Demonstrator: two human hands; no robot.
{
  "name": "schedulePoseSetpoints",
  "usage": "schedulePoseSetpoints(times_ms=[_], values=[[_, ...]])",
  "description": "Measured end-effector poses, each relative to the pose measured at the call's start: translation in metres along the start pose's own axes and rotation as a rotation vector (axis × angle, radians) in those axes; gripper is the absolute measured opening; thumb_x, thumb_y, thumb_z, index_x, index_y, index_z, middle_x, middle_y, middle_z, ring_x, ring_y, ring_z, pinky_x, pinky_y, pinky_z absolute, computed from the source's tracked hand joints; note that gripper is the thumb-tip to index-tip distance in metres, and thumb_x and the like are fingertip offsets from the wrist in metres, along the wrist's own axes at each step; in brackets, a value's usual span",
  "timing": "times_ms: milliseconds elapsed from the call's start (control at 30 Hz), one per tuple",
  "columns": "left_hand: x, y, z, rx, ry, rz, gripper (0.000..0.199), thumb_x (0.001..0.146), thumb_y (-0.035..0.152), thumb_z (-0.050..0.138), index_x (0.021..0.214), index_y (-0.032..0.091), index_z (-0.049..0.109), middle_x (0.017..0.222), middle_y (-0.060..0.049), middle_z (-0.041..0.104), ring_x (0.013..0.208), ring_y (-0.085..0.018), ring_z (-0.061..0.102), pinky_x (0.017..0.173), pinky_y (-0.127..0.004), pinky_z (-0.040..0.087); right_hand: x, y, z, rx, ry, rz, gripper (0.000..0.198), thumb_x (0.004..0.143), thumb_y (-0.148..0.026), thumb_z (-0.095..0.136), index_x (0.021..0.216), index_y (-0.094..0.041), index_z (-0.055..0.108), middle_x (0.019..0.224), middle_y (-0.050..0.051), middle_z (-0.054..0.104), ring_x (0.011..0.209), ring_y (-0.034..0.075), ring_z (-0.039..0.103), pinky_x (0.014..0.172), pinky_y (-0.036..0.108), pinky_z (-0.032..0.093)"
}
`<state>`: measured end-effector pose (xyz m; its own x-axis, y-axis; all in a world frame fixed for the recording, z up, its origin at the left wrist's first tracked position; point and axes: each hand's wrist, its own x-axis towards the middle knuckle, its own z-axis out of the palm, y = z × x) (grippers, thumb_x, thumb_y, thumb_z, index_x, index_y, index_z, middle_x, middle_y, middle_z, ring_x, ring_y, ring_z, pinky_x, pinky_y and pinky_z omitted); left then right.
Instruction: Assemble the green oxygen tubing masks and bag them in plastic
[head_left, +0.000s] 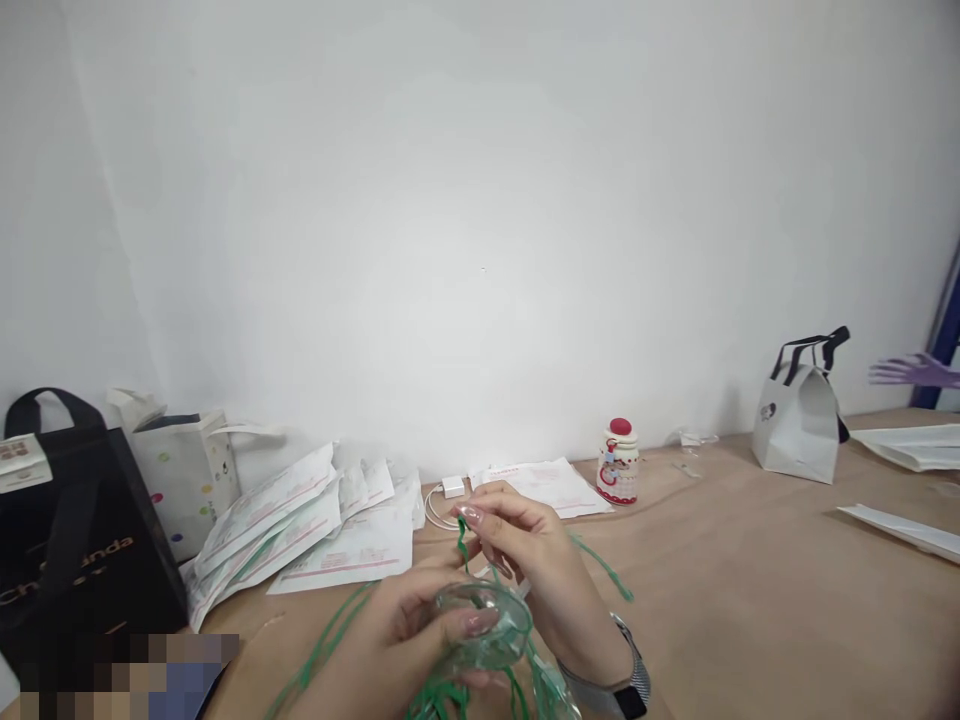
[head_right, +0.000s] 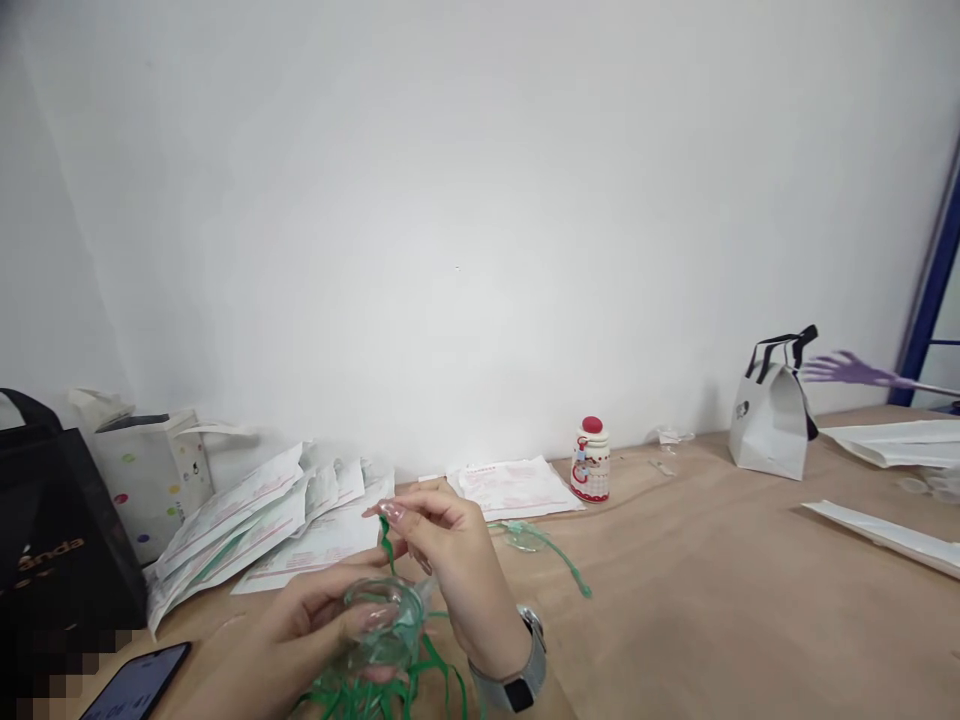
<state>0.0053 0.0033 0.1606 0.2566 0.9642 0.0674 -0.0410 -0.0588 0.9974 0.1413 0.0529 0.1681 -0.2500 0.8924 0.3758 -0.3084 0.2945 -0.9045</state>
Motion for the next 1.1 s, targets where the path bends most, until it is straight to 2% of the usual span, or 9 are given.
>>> schedulePoseSetpoints(times_ms=[100,233,467,567,667,833,933,1000,1100], values=[[0.006,-0.003,0.002,0.103,0.026,0.12,0.019,0.07,0.032,0.064,0.084,0.024,0.074,0.079,-0.004,0.072,0.081,-0.021,0.063,0.073,-0.029,0.05,0.001,0.0,-0.001,-0.021,-0.043,0.017,0.018,0.071,-0.034,0.065,0.073,-0.018,0.072,0.074,0.001,0.054,0.052,0.007,0.04,0.043,0.02,0.029],[0.008,-0.003,-0.001,0.136,0.04,0.114,0.02,0.074,0.032,0.059,0.086,0.023,0.073,0.077,-0.003,0.072,0.076,-0.02,0.063,0.069,-0.026,0.049,0.002,0.003,-0.003,-0.063,-0.044,-0.014,0.017,0.072,-0.033,0.064,0.069,-0.016,0.068,0.07,0.0,0.053,0.051,0.006,0.04,0.044,0.02,0.03],[0.004,0.001,-0.002,0.243,0.104,0.156,0.019,0.074,0.029,0.059,0.086,0.024,0.073,0.078,-0.002,0.072,0.077,-0.018,0.062,0.073,-0.025,0.048,0.006,0.009,0.001,0.176,0.011,-0.041,0.018,0.08,-0.035,0.056,0.075,-0.018,0.055,0.059,-0.004,0.056,0.044,0.006,0.046,0.045,0.019,0.035],[0.003,0.002,-0.003,0.213,0.07,0.132,0.019,0.075,0.03,0.059,0.086,0.023,0.073,0.077,-0.002,0.072,0.078,-0.018,0.063,0.072,-0.025,0.049,0.007,0.008,0.001,0.258,-0.011,0.0,0.017,0.079,-0.034,0.058,0.078,-0.016,0.058,0.057,-0.004,0.058,0.038,0.004,0.042,0.039,0.016,0.03],[0.001,0.001,-0.006,0.131,0.064,0.095,0.021,0.073,0.034,0.061,0.088,0.023,0.072,0.08,-0.003,0.072,0.077,-0.02,0.064,0.067,-0.027,0.052,0.008,0.007,0.0,0.381,-0.056,0.065,0.019,0.076,-0.031,0.063,0.081,-0.013,0.065,0.06,-0.002,0.059,0.043,0.002,0.043,0.042,0.015,0.034],[0.0,0.0,-0.012,0.031,0.263,0.084,0.031,0.067,0.042,0.064,0.091,0.023,0.07,0.104,-0.006,0.066,0.071,-0.025,0.066,0.045,-0.03,0.054,0.006,0.006,-0.004,0.551,-0.008,0.064,0.019,0.067,-0.023,0.071,0.082,-0.011,0.069,0.07,0.001,0.062,0.058,0.004,0.052,0.058,0.015,0.044],[-0.001,0.002,-0.015,0.073,0.388,0.116,0.033,0.066,0.045,0.065,0.086,0.019,0.07,0.09,-0.007,0.069,0.059,-0.02,0.065,0.038,-0.024,0.049,0.005,0.005,-0.004,0.562,0.016,0.026,0.017,0.069,-0.02,0.069,0.085,-0.012,0.068,0.068,0.0,0.062,0.047,0.001,0.047,0.047,0.012,0.04],[-0.003,0.003,-0.017,0.071,0.452,0.137,0.034,0.066,0.046,0.065,0.086,0.018,0.068,0.081,-0.006,0.07,0.052,-0.016,0.062,0.038,-0.022,0.048,0.004,0.005,-0.005,0.546,0.008,0.021,0.017,0.072,-0.02,0.066,0.089,-0.014,0.066,0.064,-0.002,0.06,0.036,-0.001,0.038,0.034,0.012,0.03],[-0.007,0.003,-0.022,0.025,0.534,0.164,0.041,0.064,0.049,0.065,0.09,0.018,0.065,0.081,-0.006,0.07,0.055,-0.017,0.063,0.042,-0.021,0.049,0.003,0.004,-0.005,0.546,0.005,0.04,0.021,0.074,-0.021,0.063,0.095,-0.019,0.063,0.062,-0.004,0.06,0.03,-0.001,0.033,0.028,0.012,0.023]])
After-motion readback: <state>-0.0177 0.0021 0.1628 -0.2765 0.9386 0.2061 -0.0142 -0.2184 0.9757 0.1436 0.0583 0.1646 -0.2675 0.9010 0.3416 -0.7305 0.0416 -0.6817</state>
